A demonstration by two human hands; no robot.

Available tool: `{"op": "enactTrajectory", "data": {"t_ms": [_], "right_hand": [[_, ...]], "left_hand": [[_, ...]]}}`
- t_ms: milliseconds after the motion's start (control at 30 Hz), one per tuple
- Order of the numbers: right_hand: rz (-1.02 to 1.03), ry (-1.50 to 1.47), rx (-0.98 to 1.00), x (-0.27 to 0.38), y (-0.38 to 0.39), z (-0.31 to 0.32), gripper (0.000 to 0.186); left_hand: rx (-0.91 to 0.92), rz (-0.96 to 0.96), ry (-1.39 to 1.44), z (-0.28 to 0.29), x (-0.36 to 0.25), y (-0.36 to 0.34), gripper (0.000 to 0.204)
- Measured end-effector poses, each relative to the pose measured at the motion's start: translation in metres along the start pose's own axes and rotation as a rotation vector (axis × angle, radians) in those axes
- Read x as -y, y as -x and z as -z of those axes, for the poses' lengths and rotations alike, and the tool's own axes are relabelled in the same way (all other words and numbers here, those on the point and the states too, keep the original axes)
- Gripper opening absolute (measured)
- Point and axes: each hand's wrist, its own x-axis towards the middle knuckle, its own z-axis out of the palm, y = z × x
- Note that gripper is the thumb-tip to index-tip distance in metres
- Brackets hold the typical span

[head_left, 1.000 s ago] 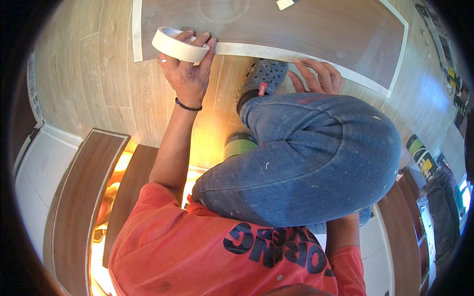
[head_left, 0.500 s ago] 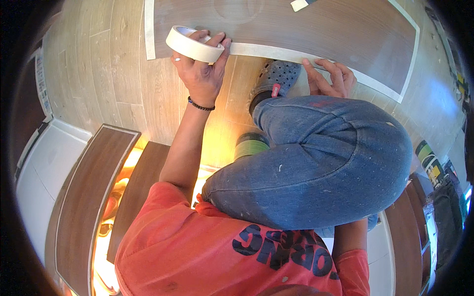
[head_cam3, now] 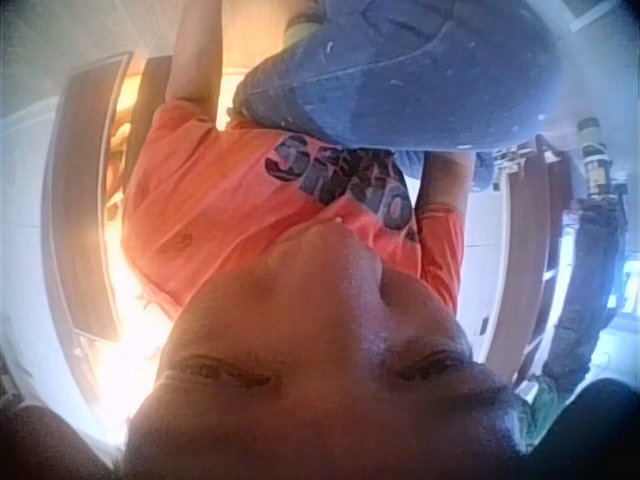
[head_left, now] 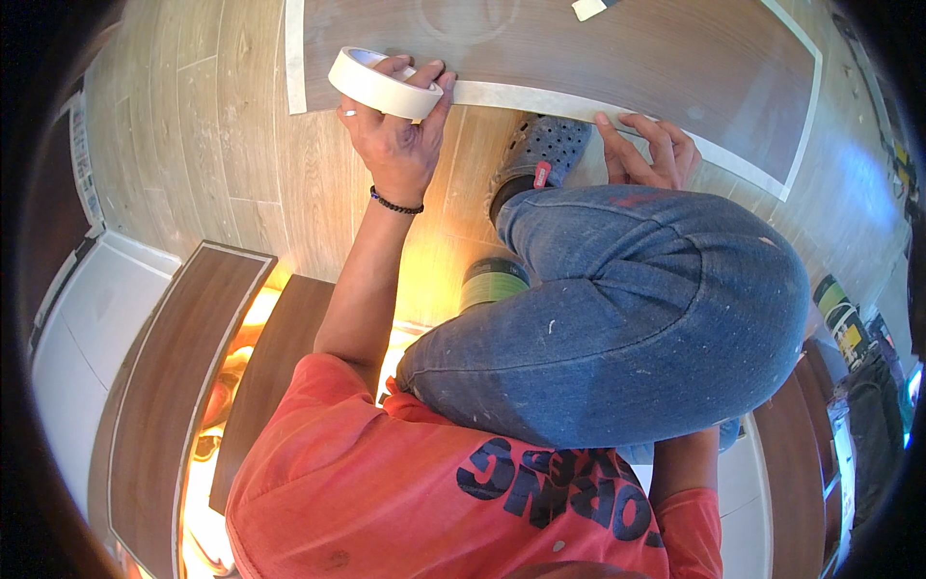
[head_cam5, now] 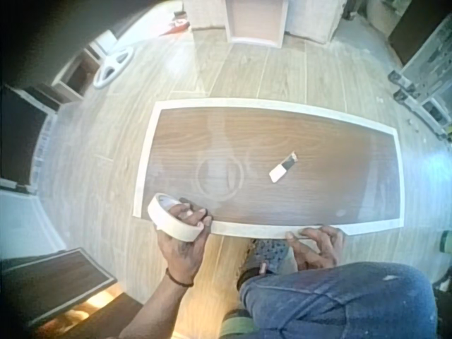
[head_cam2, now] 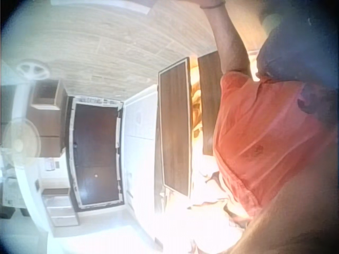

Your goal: The person wipes their hands with a white cloth, then sits on the floor and applies white tape along the edge of a floor panel.

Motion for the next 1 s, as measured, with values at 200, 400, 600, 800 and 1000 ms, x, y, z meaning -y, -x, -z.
{"op": "enactTrajectory", "data": {"t_ms": [200, 400, 600, 800, 1000], "right_hand": [[0.055, 0.080, -0.008, 0.000, 0.000, 0.003, 0.040], [0.235, 0.047, -0.101, 0.011, -0.016, -0.025, 0.046], [0.364, -0.007, -0.118, 0.047, -0.045, -0.026, 0.054], [0.354, 0.114, -0.218, 0.074, -0.053, -0.058, 0.056], [0.321, 0.119, -0.185, 0.082, -0.046, -0.060, 0.046]], "left_hand": [[0.003, 0.005, 0.027, -0.001, -0.001, 0.000, 0.025], [-0.002, 0.016, -0.075, 0.009, -0.013, -0.008, 0.025], [0.012, 0.061, -0.026, 0.004, -0.014, -0.004, 0.027], [0.034, 0.043, -0.053, 0.006, -0.016, -0.010, 0.029], [0.139, 0.085, 0.008, 0.021, -0.021, -0.016, 0.040]]}}
